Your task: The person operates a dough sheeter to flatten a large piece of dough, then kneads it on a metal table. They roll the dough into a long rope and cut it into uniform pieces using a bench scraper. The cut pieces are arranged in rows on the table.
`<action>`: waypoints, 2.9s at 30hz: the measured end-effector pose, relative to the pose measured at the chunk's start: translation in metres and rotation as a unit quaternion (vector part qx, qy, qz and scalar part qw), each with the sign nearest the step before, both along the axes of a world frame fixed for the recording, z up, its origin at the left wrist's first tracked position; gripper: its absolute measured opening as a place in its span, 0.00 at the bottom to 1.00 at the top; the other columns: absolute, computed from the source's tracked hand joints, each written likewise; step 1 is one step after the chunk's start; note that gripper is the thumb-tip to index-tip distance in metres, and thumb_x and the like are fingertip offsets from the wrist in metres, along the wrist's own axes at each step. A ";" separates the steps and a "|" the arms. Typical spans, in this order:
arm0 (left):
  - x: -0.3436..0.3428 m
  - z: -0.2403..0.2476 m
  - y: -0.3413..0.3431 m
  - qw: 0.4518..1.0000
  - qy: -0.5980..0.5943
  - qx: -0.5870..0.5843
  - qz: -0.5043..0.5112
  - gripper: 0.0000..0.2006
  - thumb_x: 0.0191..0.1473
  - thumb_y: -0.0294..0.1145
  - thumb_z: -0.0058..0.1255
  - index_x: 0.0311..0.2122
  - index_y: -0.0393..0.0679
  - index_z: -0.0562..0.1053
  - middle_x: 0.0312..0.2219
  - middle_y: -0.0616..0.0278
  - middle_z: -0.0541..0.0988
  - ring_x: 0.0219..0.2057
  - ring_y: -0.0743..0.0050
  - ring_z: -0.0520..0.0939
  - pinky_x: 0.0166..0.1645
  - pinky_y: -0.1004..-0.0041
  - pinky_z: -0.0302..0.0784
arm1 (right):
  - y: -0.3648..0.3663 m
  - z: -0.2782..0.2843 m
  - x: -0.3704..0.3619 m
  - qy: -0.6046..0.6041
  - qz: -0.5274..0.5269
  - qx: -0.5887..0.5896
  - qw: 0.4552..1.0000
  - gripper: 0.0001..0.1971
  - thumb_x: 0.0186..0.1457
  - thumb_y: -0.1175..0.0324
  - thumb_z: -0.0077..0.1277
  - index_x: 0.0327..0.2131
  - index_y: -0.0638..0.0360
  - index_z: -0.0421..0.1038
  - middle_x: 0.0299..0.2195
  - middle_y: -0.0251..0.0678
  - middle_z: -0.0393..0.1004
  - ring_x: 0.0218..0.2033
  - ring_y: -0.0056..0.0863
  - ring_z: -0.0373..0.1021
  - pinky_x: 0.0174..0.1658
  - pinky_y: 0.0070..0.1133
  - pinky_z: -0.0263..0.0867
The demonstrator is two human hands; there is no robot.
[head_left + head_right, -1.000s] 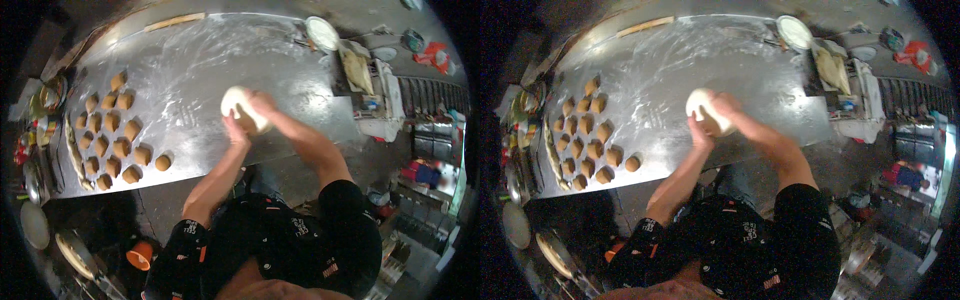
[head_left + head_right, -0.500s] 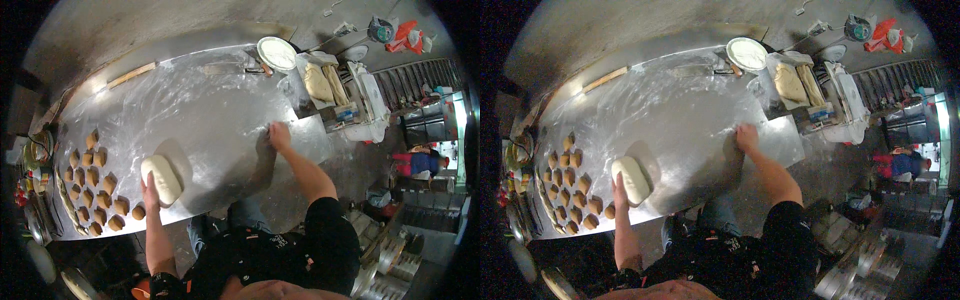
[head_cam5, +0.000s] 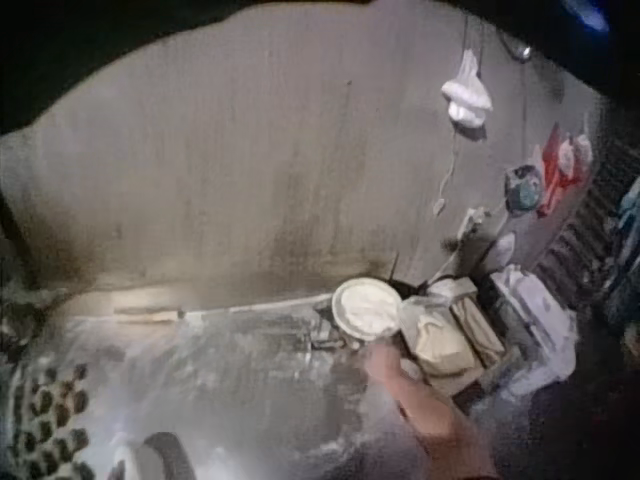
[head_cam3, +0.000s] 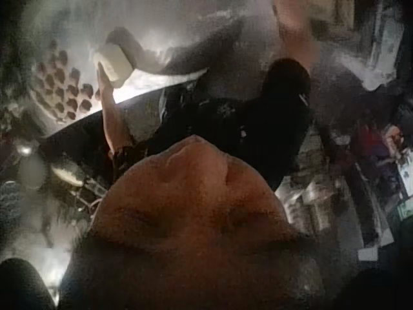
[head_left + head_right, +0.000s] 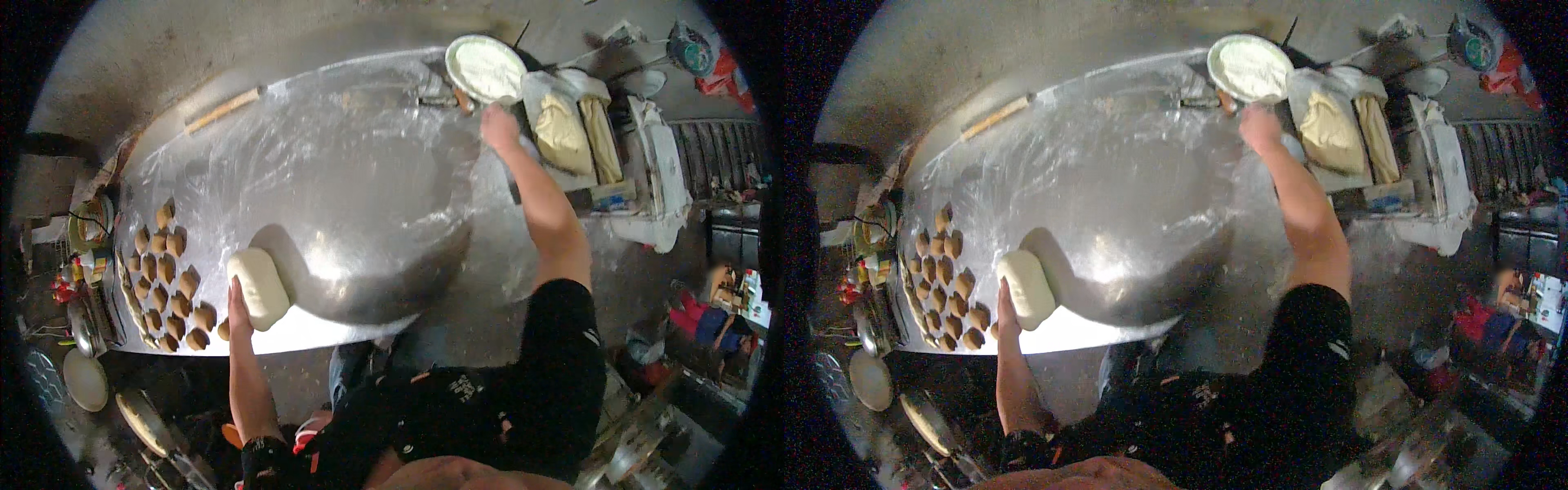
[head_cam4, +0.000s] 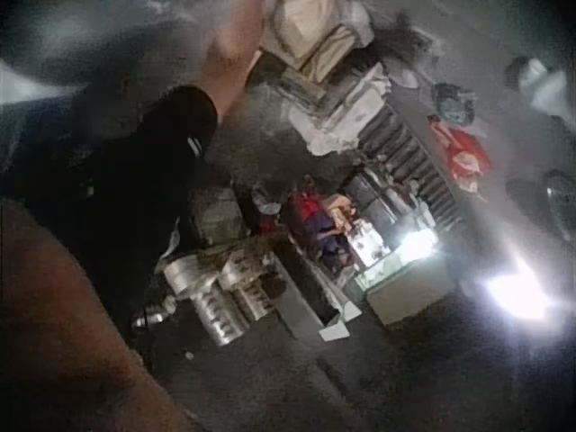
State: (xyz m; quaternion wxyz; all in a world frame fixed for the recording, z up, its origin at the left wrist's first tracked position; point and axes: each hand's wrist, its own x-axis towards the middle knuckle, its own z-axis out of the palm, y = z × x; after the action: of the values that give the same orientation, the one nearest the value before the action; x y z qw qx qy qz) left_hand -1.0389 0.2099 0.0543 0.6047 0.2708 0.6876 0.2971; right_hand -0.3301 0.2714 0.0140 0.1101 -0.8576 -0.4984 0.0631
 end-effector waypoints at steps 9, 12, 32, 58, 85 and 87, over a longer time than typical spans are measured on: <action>0.006 -0.019 0.009 0.994 0.101 0.000 -0.029 0.42 0.61 0.57 0.46 0.68 0.37 0.47 0.62 0.51 0.63 0.60 0.60 0.68 0.61 0.64 0.64 | -0.131 -0.057 -0.213 -0.100 0.264 0.366 0.887 0.31 0.51 0.59 0.53 0.56 0.67 0.62 0.58 0.56 0.61 0.63 0.52 0.54 0.66 0.45 0.47; -0.004 -0.018 0.010 0.991 0.114 0.040 -0.057 0.40 0.62 0.55 0.46 0.67 0.35 0.49 0.61 0.50 0.64 0.58 0.59 0.69 0.60 0.65 0.65 | -0.097 -0.004 -0.415 0.167 0.381 -0.024 0.909 0.29 0.59 0.64 0.42 0.62 0.69 0.56 0.65 0.53 0.52 0.67 0.47 0.48 0.69 0.40 0.43; 0.283 0.073 0.024 0.843 0.266 0.132 -0.448 0.53 0.43 0.61 0.62 0.67 0.44 0.50 0.52 0.46 0.73 0.52 0.44 0.75 0.57 0.57 0.69 | -0.122 0.025 -0.289 0.807 -0.134 0.042 0.574 0.36 0.61 0.37 0.40 0.58 0.59 0.62 0.49 0.38 0.73 0.47 0.28 0.69 0.52 0.28 0.63; 0.171 0.020 -0.017 0.974 0.017 0.211 0.075 0.32 0.61 0.44 0.47 0.66 0.45 0.54 0.56 0.51 0.67 0.57 0.61 0.67 0.63 0.63 0.58 | -0.167 0.093 -0.225 0.351 0.136 -0.026 0.926 0.09 0.62 0.66 0.42 0.41 0.61 0.64 0.22 0.45 0.74 0.22 0.44 0.73 0.26 0.39 0.68; 0.201 -0.046 -0.015 0.915 0.250 0.288 -0.131 0.12 0.60 0.35 0.46 0.47 0.43 0.71 0.39 0.58 0.79 0.45 0.57 0.77 0.50 0.61 0.70 | -0.231 0.035 -0.271 0.210 0.263 -0.249 0.908 0.14 0.57 0.69 0.44 0.45 0.60 0.59 0.28 0.56 0.76 0.29 0.57 0.75 0.33 0.46 0.70; 0.170 -0.059 -0.024 0.961 0.106 0.249 0.049 0.14 0.61 0.31 0.44 0.50 0.40 0.68 0.37 0.62 0.78 0.44 0.66 0.76 0.48 0.67 0.70 | -0.306 0.042 -0.239 0.148 0.260 -0.325 0.897 0.17 0.55 0.67 0.46 0.47 0.59 0.58 0.29 0.55 0.77 0.30 0.59 0.75 0.33 0.47 0.69</action>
State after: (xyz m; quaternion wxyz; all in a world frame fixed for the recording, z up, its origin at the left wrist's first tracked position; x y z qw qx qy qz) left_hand -0.8689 0.1857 -0.0045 0.4263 0.4089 0.6643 0.4579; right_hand -0.5691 -0.0347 0.0559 -0.1226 -0.6660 -0.6333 0.3745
